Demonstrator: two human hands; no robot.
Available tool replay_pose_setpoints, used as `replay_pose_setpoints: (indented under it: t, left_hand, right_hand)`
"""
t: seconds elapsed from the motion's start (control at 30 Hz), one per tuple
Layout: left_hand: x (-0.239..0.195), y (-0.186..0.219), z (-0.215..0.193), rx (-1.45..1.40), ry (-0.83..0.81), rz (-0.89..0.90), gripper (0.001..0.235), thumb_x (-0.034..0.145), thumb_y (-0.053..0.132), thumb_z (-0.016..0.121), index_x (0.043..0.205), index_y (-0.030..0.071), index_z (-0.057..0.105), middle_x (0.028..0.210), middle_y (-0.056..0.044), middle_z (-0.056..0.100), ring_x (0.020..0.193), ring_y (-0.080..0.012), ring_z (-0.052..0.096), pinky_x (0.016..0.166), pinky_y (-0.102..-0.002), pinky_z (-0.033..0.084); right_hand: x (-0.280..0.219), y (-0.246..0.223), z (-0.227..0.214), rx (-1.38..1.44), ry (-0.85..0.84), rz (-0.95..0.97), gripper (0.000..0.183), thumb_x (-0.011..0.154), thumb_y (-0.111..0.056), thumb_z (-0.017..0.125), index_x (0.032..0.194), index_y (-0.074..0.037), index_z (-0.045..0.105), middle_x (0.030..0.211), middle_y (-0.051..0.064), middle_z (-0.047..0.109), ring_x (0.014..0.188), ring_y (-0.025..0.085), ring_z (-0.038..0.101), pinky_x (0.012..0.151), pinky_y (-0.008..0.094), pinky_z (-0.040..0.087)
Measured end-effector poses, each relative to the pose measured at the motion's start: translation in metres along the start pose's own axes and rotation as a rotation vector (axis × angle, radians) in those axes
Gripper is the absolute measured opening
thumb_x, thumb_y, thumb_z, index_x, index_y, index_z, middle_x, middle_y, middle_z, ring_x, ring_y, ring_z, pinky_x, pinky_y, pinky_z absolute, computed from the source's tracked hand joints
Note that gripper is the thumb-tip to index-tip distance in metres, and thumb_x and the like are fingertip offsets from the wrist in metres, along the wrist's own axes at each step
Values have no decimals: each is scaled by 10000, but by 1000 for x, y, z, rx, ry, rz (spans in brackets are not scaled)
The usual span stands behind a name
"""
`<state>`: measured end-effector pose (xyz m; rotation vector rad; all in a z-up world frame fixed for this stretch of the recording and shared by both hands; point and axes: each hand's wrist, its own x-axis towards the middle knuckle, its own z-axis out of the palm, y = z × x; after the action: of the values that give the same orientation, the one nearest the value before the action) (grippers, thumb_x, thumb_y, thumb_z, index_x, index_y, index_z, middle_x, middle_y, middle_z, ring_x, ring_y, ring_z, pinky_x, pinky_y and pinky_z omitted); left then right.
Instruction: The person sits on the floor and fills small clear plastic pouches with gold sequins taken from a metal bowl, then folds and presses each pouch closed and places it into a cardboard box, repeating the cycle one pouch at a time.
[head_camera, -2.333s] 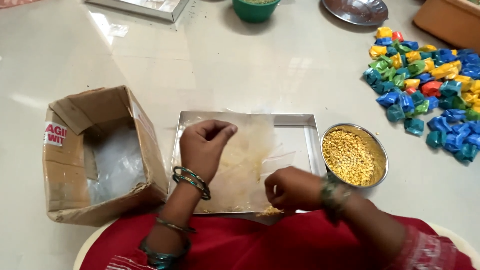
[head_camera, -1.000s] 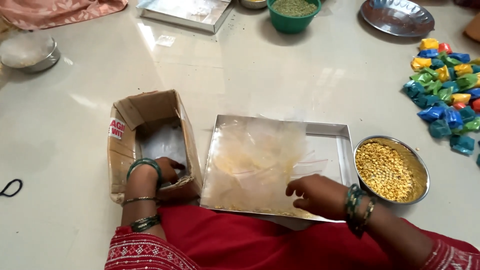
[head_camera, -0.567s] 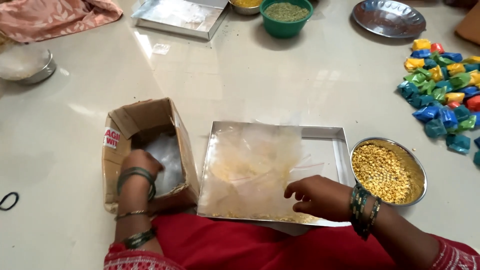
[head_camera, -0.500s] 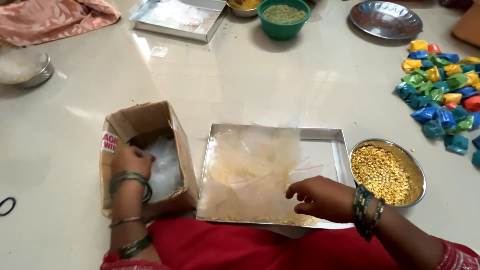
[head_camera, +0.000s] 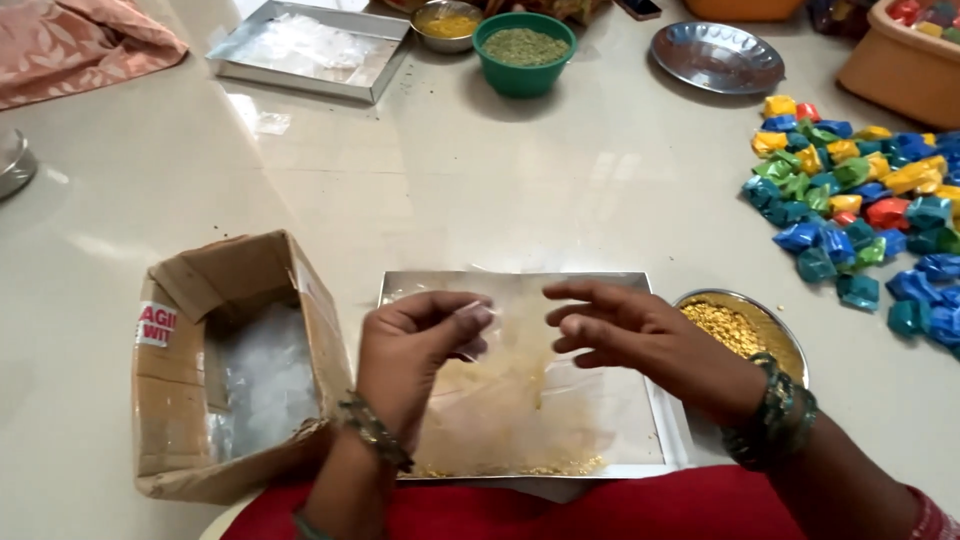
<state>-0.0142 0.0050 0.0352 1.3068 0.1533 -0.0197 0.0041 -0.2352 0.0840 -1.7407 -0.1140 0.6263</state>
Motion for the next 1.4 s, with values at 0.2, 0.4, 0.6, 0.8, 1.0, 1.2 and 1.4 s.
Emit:
replay_pose_setpoints:
  t: [0.2,0.4,0.6,0.8,1.0,1.2,1.4]
  left_hand:
    - [1,-22,14,12,-265,-173,169,863,126,771,958,-13,783,786,-83,771,665,-135,688,619,-285,552]
    - [-8,-4,22,-220,-212,-298,274,841,182,713,1093,98,780,840,-16,758,771,-122,720,736,-294,594]
    - [-5,-46,44,-10,-58,-41,194,835,111,803,963,-31,829,800,-88,793,738,-122,700,716,-274,581]
    - [-8,-45,46,82,-45,78,99,762,12,850,778,-39,766,734,-83,786,678,-107,732,645,-237,603]
    - [0,-61,41,148,-32,130,162,751,17,875,714,-20,721,696,-88,749,645,-93,672,608,-242,567]
    - [-2,-43,36,355,46,109,146,746,87,872,716,20,746,679,-52,772,634,-93,703,598,-223,565]
    - [6,-42,36,313,48,-4,123,768,121,834,727,42,749,709,-33,784,630,-74,723,513,-249,570]
  right_hand:
    - [11,26,-1,20,-214,-190,330,890,-177,740,1169,-5,715,1056,74,775,992,132,720,903,318,600]
    - [11,29,-10,27,76,-149,196,893,-180,732,969,-7,781,791,13,744,743,91,671,706,271,581]
    - [15,31,-25,61,-137,8,278,897,-214,712,1074,-7,771,956,56,791,869,123,726,798,309,615]
    - [36,110,-178,-558,424,331,309,922,-270,717,1088,-16,776,916,114,802,786,173,761,701,318,650]
    - [87,262,-238,-562,219,720,651,874,-470,866,959,155,708,667,122,592,497,176,582,451,336,500]
    - [136,310,-243,-1687,-210,213,407,686,-409,862,1076,-309,804,918,49,739,716,249,696,692,388,563]
    - [102,252,-245,-1625,-51,642,278,730,-410,863,957,-252,834,958,18,793,858,153,735,811,303,599]
